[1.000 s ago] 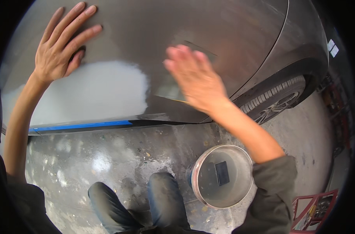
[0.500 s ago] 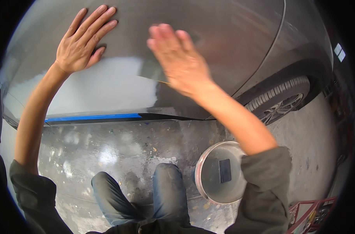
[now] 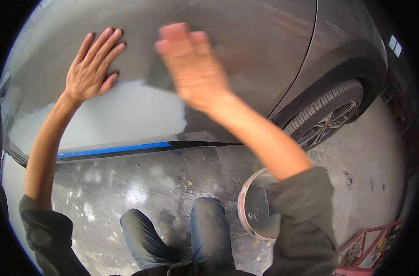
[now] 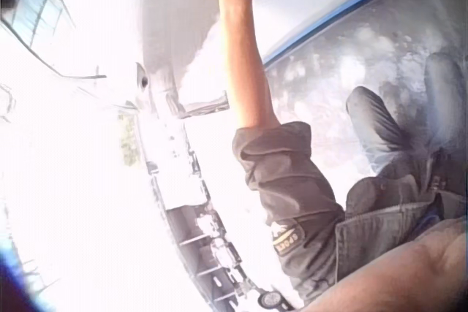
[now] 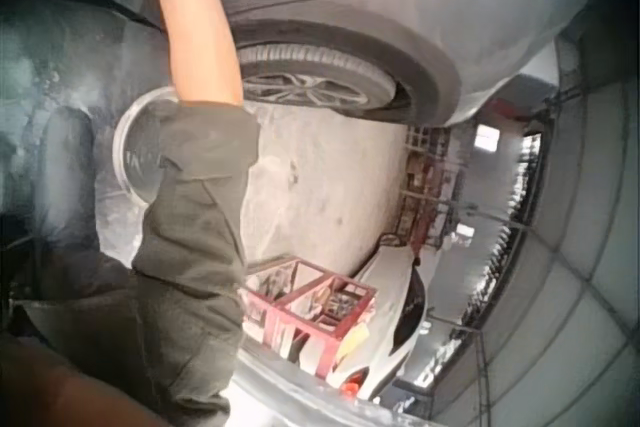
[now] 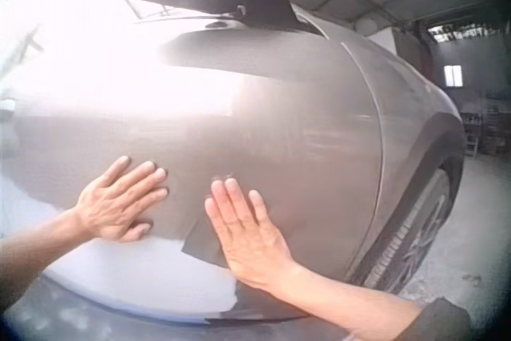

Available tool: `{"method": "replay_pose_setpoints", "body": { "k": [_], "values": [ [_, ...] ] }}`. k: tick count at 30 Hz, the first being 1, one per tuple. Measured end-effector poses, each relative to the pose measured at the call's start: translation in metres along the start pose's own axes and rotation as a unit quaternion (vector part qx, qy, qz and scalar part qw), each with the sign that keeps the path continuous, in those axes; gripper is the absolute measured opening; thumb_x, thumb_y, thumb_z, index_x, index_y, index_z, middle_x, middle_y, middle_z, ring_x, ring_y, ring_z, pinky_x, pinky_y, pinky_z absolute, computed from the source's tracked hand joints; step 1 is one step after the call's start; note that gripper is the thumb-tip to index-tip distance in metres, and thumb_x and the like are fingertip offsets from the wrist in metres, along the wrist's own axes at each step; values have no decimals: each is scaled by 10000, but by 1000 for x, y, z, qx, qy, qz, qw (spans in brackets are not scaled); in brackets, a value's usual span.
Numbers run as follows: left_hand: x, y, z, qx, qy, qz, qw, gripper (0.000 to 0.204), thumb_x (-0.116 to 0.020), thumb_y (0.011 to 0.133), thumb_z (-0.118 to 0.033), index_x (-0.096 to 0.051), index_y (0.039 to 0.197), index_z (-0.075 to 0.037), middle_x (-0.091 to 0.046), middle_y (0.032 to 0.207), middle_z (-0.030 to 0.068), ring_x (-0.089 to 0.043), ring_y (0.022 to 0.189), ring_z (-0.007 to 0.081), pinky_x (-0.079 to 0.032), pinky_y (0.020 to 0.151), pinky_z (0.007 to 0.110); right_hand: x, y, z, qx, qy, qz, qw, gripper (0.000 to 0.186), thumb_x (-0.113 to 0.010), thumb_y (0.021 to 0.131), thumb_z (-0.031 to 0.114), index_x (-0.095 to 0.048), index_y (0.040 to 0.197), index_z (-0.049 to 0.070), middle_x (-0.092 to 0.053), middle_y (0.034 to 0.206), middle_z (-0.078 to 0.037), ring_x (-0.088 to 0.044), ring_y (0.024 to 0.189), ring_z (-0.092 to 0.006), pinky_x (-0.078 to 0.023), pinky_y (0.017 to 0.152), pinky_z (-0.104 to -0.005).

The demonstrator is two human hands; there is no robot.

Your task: The person sands the lower side panel of a gray car using a wet sanding block, repeatedly dipping it into a bucket of water and rubbing the surface in linear strokes. Blue painter's tape marks the lower edge of the panel. The person occasionally pauses to feel the surface with their hand.

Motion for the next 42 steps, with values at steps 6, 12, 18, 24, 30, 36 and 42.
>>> {"method": "replay_pose_setpoints", "body": {
  "k": [6,12,18,24,30,36,42],
  "values": [
    [-6,-31,15,23,-33,-21,999,680,-418,1033,-467,-360,1638,-162,-293,1722,38,-247,1594,212,-130,1330,431,-4,2,-25,157,-15,99,982,759,-453,931,91,-246,1661,68,-196,1754,-63,-104,1629,-194,-28,1334,-447],
    [-1,-37,17,81,-39,-62,994,657,-430,1019,-413,-409,1616,-140,-339,1702,62,-275,1587,223,-135,1327,422,28,-42,-85,16,12,44,999,744,-445,935,37,-231,1645,-18,-170,1737,-206,-83,1628,-341,-16,1316,-503],
    [-7,-47,15,89,-29,-35,995,655,-434,1022,-419,-425,1599,-107,-351,1693,86,-280,1584,250,-150,1320,440,-12,50,50,94,-69,40,992,771,-454,900,75,-276,1650,61,-177,1754,-101,-90,1630,-278,-39,1336,-471],
    [0,-47,27,71,-3,-27,997,663,-427,1030,-433,-436,1585,-71,-362,1684,119,-282,1584,278,-160,1315,457,50,-56,-147,-19,-2,23,1000,939,-672,907,165,-148,1673,20,-102,1747,-218,-71,1630,-349,-59,1306,-509],
    [-3,-44,17,81,-13,-44,996,656,-432,1024,-435,-458,1579,-85,-388,1675,98,-305,1577,254,-165,1316,450,7,16,-26,-55,-28,16,998,775,-548,947,127,-235,1636,-41,-141,1733,-244,-66,1616,-425,-43,1296,-571],
    [-4,-53,21,65,13,-31,997,648,-398,1047,-438,-464,1565,-54,-384,1673,131,-308,1575,295,-188,1305,469,0,40,-14,113,-38,-6,993,784,-452,894,68,-255,1653,40,-151,1755,-140,-81,1632,-281,-18,1328,-490],
    [-5,-47,19,71,13,-66,995,641,-381,1057,-437,-466,1566,-56,-392,1667,135,-302,1577,298,-184,1307,467,15,-107,-90,-223,7,16,975,1223,-815,830,444,-56,1653,-49,-33,1699,-358,-31,1589,-519,-44,1272,-609]
  ]
}}
Point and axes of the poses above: each hand's wrist, its own y-axis towards the middle knuckle, its own x-axis out of the back of the hand, z = x × y, the point moved 9 cm from there along y, towards the middle knuckle
